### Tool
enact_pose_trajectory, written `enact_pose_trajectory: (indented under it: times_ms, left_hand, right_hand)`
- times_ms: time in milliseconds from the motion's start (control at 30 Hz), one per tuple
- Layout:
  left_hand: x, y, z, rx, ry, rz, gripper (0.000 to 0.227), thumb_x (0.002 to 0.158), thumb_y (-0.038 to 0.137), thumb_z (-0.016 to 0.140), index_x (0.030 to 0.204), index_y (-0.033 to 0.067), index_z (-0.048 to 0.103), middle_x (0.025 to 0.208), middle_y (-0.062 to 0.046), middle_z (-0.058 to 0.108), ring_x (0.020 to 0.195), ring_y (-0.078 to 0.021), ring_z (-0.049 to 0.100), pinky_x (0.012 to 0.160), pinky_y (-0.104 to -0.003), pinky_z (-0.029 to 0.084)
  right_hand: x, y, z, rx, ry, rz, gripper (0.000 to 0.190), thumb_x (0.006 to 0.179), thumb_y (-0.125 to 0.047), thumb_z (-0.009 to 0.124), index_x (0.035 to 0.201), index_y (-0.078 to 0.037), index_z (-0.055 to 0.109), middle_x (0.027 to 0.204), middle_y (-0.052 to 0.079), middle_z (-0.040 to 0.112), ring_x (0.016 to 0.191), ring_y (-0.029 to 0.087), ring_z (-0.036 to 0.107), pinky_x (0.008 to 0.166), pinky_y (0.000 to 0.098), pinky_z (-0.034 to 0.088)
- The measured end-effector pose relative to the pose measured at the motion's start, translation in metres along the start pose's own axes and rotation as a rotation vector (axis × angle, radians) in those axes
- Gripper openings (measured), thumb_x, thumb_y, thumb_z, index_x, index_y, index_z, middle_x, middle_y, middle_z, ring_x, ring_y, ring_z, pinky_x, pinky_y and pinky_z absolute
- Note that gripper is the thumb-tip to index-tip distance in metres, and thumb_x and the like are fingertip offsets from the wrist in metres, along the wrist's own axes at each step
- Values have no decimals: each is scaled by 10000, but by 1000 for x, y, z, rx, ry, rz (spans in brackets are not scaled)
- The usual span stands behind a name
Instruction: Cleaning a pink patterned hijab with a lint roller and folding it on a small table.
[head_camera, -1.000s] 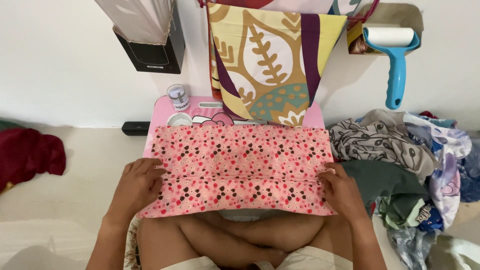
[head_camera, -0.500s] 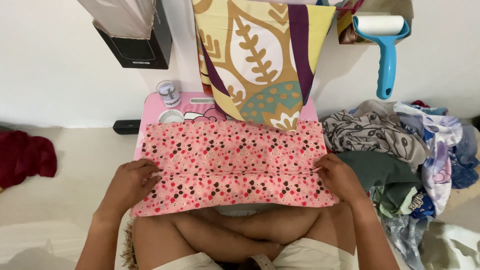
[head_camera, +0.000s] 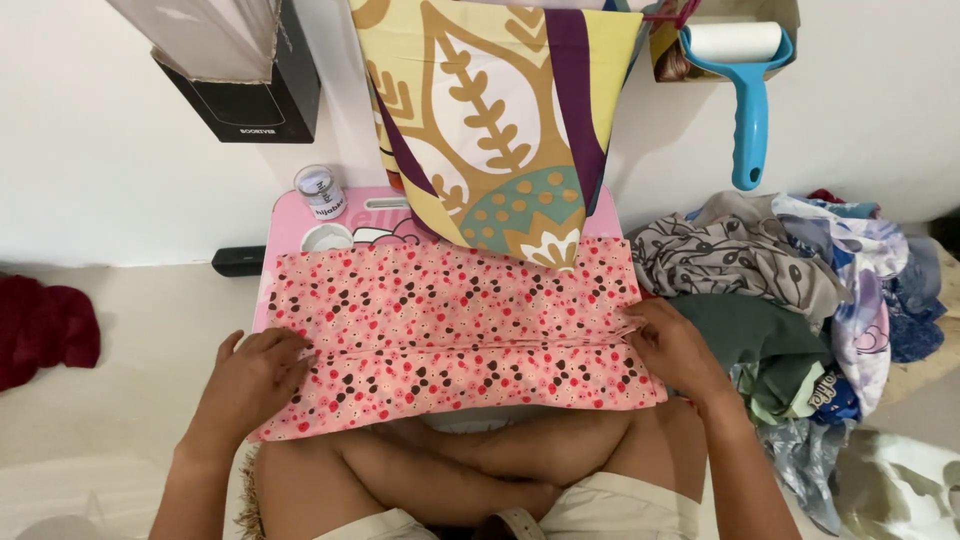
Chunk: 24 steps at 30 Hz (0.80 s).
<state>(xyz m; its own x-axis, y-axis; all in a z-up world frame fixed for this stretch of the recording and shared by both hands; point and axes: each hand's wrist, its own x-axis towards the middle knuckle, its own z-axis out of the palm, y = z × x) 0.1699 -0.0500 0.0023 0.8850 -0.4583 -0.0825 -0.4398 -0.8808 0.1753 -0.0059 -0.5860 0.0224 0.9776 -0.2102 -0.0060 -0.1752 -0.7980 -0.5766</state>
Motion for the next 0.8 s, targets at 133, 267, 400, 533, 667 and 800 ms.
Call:
enact_pose_trajectory:
  times_ms: [133, 267, 400, 533, 667, 800]
  left_hand:
    - [0, 3, 8, 67, 24, 5, 314, 975, 406, 598, 1247, 311, 724, 1311, 88, 674, 1303, -168, 634, 1276, -602, 295]
    - [7, 20, 11, 8, 185, 86, 329, 980, 358, 619, 1271, 237, 712, 1290, 19, 677, 1291, -217, 633, 1240, -620, 331]
    - [26, 74, 14, -126, 283, 176, 361, 991, 380, 624, 1268, 161, 702, 1278, -58, 674, 1270, -260, 630, 1193, -620, 364]
    - [51, 151, 25, -383, 361, 356, 481, 949, 415, 706, 1263, 53, 683, 1220, -164, 681, 1191, -336, 660, 1105, -594, 435]
    - [68, 229, 4, -552, 69, 365, 641, 955, 454, 665, 1373, -27, 593, 1298, -273, 628, 1284, -430, 582, 1128, -618, 379]
    - [108, 254, 78, -349, 62, 332, 494, 958, 387, 633, 1325, 57, 649, 1222, -172, 664, 1242, -366, 613, 1092, -588, 409]
  right_hand:
    - [-6, 4, 2, 32, 4, 27, 308, 919, -68, 657, 1222, -55, 715, 1200, 169, 690, 976, 364, 742, 823, 448, 615]
    - [3, 21, 7, -31, 99, -82, 181, 881, -58, 693, 1037, -69, 784, 1042, 117, 729, 993, 342, 703, 883, 425, 573]
    - [25, 32, 13, 117, 191, -123, 171, 865, -1, 715, 1006, -58, 793, 1026, 139, 758, 1037, 350, 687, 907, 431, 542]
    - [49, 21, 12, 305, 243, 4, 192, 894, -70, 740, 1070, -125, 794, 888, 116, 765, 871, 199, 670, 812, 348, 531]
    - [70, 3, 6, 486, 264, -70, 212, 901, 47, 689, 1062, -57, 780, 896, 166, 764, 885, 214, 677, 879, 396, 546]
    - [84, 6, 3, 612, 271, -89, 136, 938, 57, 689, 1042, -3, 752, 863, 154, 742, 846, 172, 641, 841, 353, 545]
